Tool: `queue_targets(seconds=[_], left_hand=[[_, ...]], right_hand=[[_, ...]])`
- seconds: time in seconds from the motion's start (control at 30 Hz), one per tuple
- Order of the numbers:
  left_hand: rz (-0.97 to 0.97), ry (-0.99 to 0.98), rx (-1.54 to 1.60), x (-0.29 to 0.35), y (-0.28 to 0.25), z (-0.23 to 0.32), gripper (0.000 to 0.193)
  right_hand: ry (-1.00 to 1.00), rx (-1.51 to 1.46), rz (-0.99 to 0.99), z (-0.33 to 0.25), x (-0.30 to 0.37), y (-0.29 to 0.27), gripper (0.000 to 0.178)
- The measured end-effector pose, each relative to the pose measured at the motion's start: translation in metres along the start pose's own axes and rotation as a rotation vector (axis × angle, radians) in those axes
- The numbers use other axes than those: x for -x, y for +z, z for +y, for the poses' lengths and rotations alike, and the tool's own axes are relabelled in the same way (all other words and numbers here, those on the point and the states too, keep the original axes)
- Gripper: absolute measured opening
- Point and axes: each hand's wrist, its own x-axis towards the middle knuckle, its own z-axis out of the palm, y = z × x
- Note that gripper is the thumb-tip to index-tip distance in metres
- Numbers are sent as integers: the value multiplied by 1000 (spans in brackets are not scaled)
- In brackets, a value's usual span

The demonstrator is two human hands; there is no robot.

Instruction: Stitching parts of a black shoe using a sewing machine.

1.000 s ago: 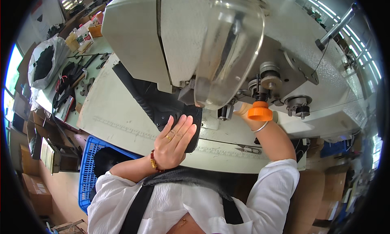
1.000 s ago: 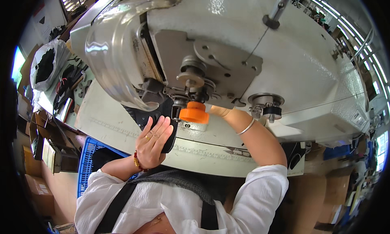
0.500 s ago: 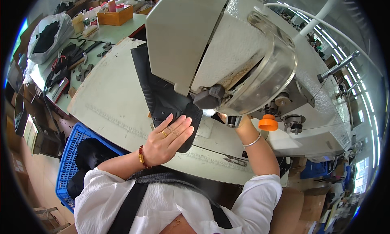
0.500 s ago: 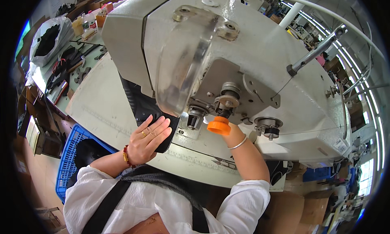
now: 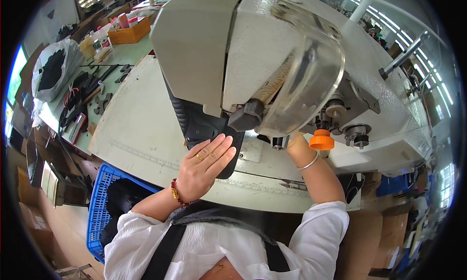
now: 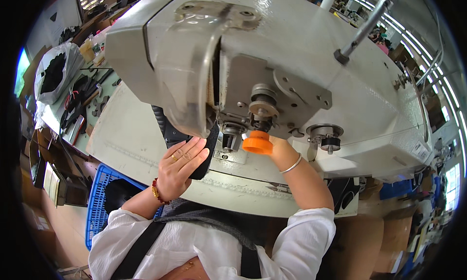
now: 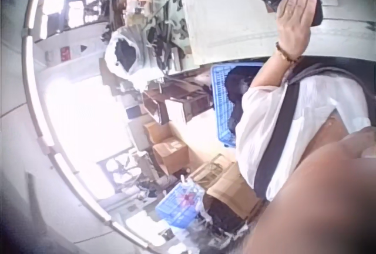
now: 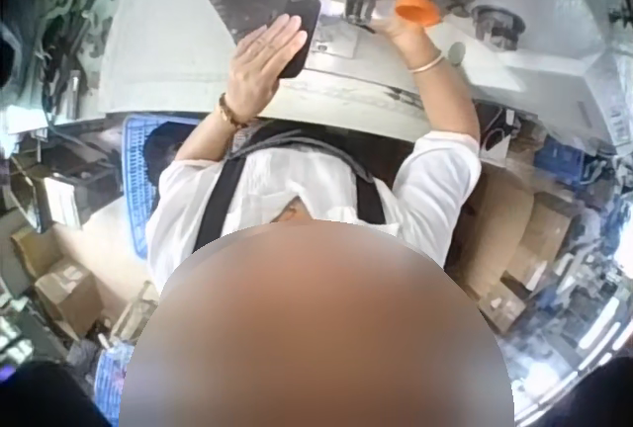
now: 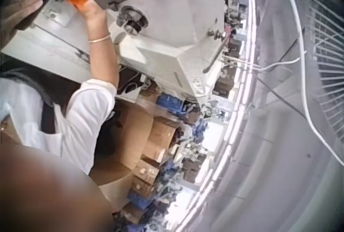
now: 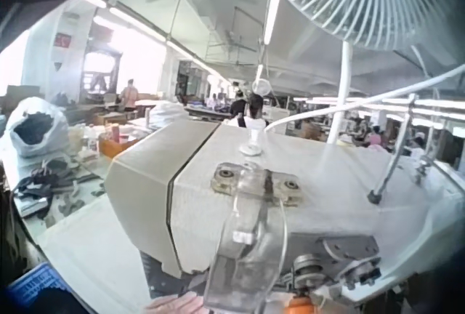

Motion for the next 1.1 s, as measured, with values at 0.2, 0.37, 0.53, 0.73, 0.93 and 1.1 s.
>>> queue_targets(seconds=[0.2,0.37,0.53,0.73,0.93,1.1], left_hand=[[-26,23,142,-4,-4,-24,40],[-89,36,291,-8,-13,-51,48],[-122,55,454,-10,-14,-72,58],[-150,43,482,-14,-12,-75,63],[-76,39,276,-11,-7,-55,56],[-37,-2,207,-6,-1,-39,49]], right_hand=[[-27,338,122,-10,15,11,33],[-46,630,134,-45,27,19,28],[-252,1176,350,-145,15,56,24],[-241,773,496,-174,3,99,32],[-303,733,651,-156,2,114,36],[-315,690,612,-152,6,116,35]])
